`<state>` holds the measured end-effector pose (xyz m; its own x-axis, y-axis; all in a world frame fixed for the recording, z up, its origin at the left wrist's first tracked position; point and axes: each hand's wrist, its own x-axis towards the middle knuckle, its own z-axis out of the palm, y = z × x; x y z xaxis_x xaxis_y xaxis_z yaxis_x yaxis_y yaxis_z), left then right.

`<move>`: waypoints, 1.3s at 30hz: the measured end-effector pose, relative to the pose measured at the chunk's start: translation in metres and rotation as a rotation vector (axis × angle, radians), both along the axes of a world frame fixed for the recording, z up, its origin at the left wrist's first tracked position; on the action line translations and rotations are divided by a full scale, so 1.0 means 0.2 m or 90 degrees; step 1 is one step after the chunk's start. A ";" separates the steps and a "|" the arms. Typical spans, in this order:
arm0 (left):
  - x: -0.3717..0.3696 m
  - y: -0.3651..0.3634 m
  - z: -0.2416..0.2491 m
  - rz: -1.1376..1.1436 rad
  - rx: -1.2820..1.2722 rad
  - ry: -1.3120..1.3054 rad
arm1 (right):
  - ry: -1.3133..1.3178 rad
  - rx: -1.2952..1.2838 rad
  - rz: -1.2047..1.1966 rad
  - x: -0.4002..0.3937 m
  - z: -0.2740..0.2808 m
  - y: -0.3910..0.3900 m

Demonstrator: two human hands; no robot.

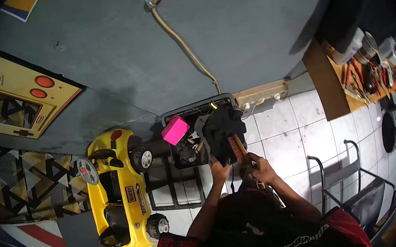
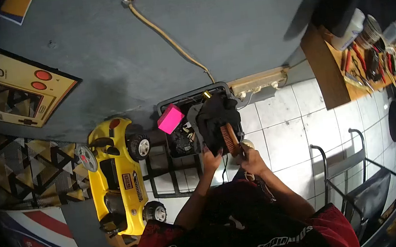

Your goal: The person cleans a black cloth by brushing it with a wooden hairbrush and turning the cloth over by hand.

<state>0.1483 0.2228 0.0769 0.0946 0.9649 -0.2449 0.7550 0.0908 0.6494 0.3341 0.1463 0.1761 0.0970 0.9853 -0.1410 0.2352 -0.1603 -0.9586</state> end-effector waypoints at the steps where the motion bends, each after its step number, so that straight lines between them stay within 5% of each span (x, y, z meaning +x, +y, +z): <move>1: 0.04 0.04 0.03 0.080 0.014 0.014 | -0.012 0.026 0.003 0.02 0.00 0.03; 2: 0.07 0.06 0.05 0.112 0.031 -0.042 | -0.004 0.017 0.015 0.05 0.00 0.05; 4: 0.08 0.08 0.06 0.105 0.032 -0.017 | 0.063 -0.309 0.070 0.10 0.22 0.16; 7: 0.10 0.12 0.18 0.083 0.155 -0.097 | 0.116 -0.136 -0.048 0.05 0.13 0.18; 10: 0.09 0.14 0.40 0.172 -0.010 -0.128 | 0.256 -0.129 -0.063 0.02 0.17 0.18; 12: 0.08 0.20 0.68 0.258 -0.172 -0.589 | 0.329 -0.122 -0.066 0.00 0.19 0.20; 15: 0.10 0.17 1.13 0.219 -0.150 -0.777 | 0.407 -0.035 -0.060 -0.02 0.32 0.23; 17: 0.02 0.09 1.20 0.205 -0.146 -0.729 | 0.440 -0.094 0.010 0.02 0.56 0.29; 21: -0.14 -0.18 1.20 0.074 -0.194 -1.124 | 0.424 -0.136 0.024 0.04 0.68 0.28; 24: -0.20 -0.34 1.18 0.138 -0.279 -0.981 | 0.507 -0.226 -0.003 0.02 0.64 0.19; 25: -0.18 -0.37 1.28 0.232 -0.344 -0.790 | 0.590 -0.279 -0.025 -0.01 0.62 0.16; 27: -0.10 -0.38 1.30 0.016 -0.265 -0.571 | 0.559 -0.264 0.083 -0.02 0.62 0.09; 30: -0.14 -0.53 1.26 0.008 -0.247 -0.559 | 0.367 -0.195 0.118 -0.09 0.80 -0.03; 33: -0.29 -0.73 1.25 0.056 -0.170 -0.617 | 0.461 -0.207 0.053 -0.15 0.78 -0.18; 36: -0.48 -0.98 1.12 -0.045 -0.129 -0.991 | 0.593 -0.173 0.068 -0.11 0.57 -0.42; 37: -0.56 -1.11 1.05 0.101 -0.213 -0.981 | 0.699 -0.141 0.126 -0.10 0.55 -0.48; 39: -0.62 -1.16 0.92 -0.113 -0.552 -1.411 | 0.739 -0.055 0.178 -0.13 0.55 -0.62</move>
